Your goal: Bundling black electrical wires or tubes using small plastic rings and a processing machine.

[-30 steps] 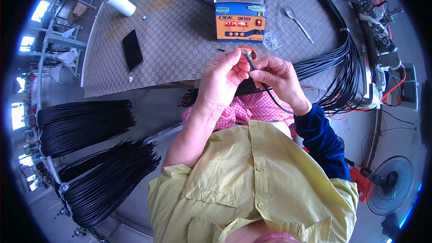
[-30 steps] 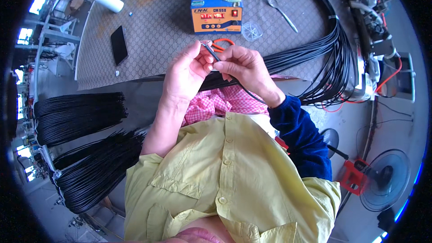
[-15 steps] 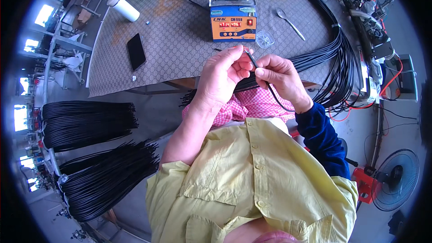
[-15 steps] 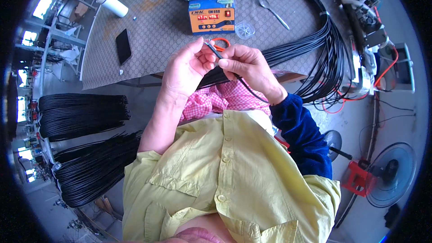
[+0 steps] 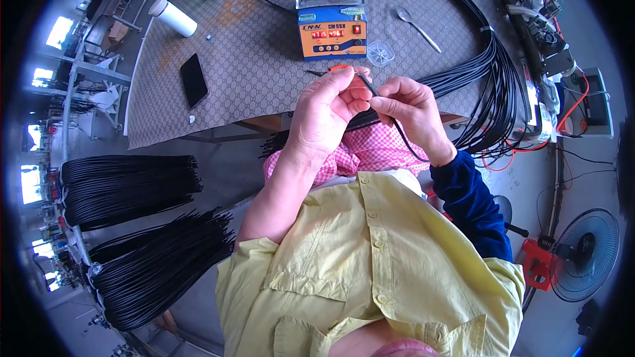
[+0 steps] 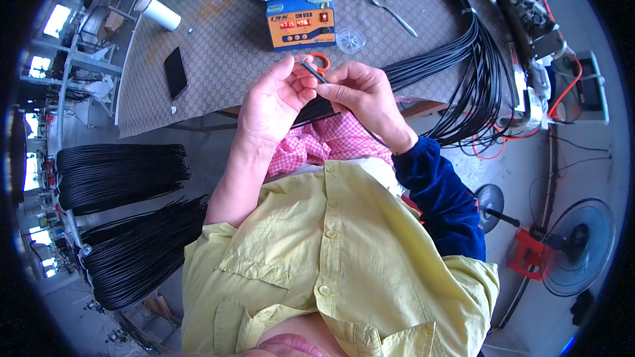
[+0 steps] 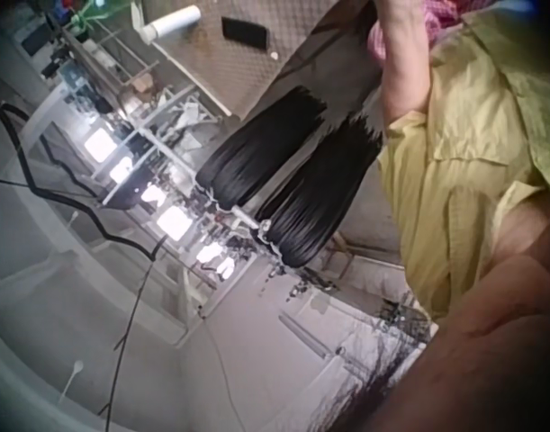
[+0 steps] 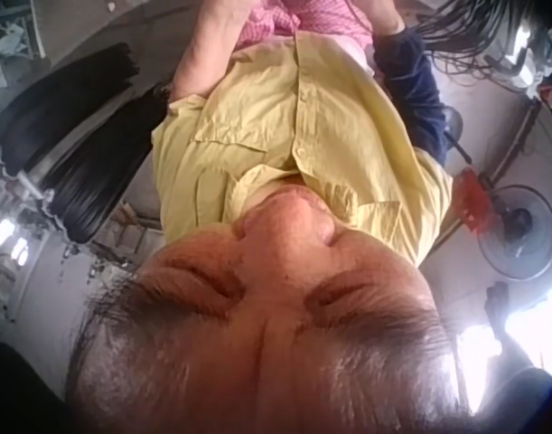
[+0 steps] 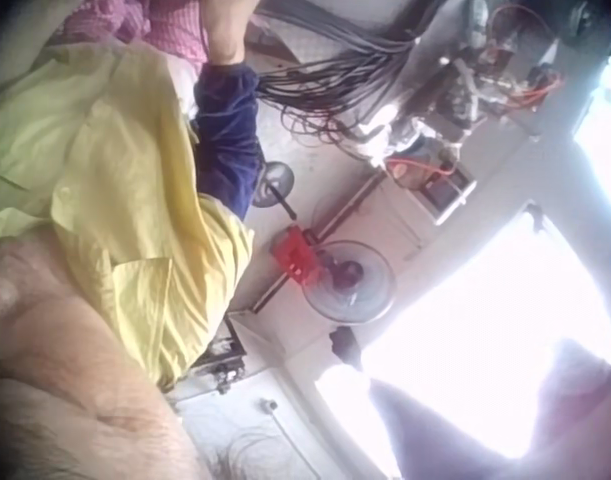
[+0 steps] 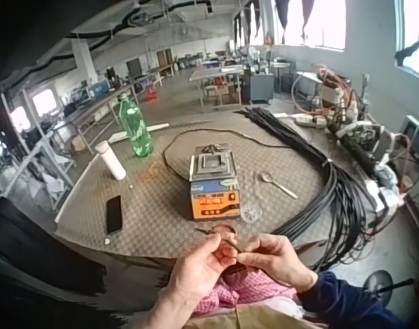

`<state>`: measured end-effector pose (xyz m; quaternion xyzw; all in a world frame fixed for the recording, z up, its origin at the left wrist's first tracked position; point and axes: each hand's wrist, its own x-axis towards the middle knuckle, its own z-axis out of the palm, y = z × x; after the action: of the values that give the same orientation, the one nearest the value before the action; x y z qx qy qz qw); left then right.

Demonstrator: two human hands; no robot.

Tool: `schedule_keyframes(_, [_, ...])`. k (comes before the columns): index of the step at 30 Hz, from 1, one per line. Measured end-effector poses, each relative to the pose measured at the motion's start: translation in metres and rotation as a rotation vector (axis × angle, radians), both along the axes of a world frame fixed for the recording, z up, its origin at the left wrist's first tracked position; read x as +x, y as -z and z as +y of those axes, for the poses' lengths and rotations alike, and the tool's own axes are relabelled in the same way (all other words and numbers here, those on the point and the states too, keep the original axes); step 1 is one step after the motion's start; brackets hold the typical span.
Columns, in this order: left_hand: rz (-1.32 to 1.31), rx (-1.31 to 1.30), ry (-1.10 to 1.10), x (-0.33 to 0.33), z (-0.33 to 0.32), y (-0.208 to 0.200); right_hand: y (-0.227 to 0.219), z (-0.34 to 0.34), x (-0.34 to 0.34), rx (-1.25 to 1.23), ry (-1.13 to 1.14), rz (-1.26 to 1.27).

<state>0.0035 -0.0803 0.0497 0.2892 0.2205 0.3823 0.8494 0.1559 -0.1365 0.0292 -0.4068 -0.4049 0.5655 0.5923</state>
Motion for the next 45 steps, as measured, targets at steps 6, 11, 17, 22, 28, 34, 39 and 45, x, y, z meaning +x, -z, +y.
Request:
schedule_keyframes(6, [-0.034,0.013,-0.032,0.002,-0.002,-0.002,0.003,0.004,0.004,-0.019,-0.015,0.151])
schedule_keyframes(11, [-0.006,0.048,-0.057,0.000,-0.004,0.001,0.008,0.009,0.005,0.029,0.065,0.065])
schedule_keyframes(17, [-0.081,-0.023,-0.020,-0.003,-0.004,0.007,0.008,0.014,0.006,0.150,0.119,-0.116])
schedule_keyframes(22, [-0.099,-0.048,-0.021,-0.006,-0.002,0.011,0.007,0.016,0.002,0.180,0.117,-0.150])
schedule_keyframes(28, [-0.110,-0.071,-0.009,-0.008,0.001,0.014,0.006,0.020,-0.001,0.171,0.123,-0.182])
schedule_keyframes(34, [-0.105,-0.105,-0.050,-0.006,0.006,0.016,0.008,0.029,0.005,0.078,0.080,-0.278])
schedule_keyframes(39, [-0.054,-0.192,-0.097,-0.012,0.016,0.024,-0.015,0.048,0.017,-0.020,0.084,-0.396])
schedule_keyframes(45, [-0.011,-0.233,-0.119,-0.021,0.032,0.068,-0.030,0.106,0.036,0.206,0.190,-0.930])
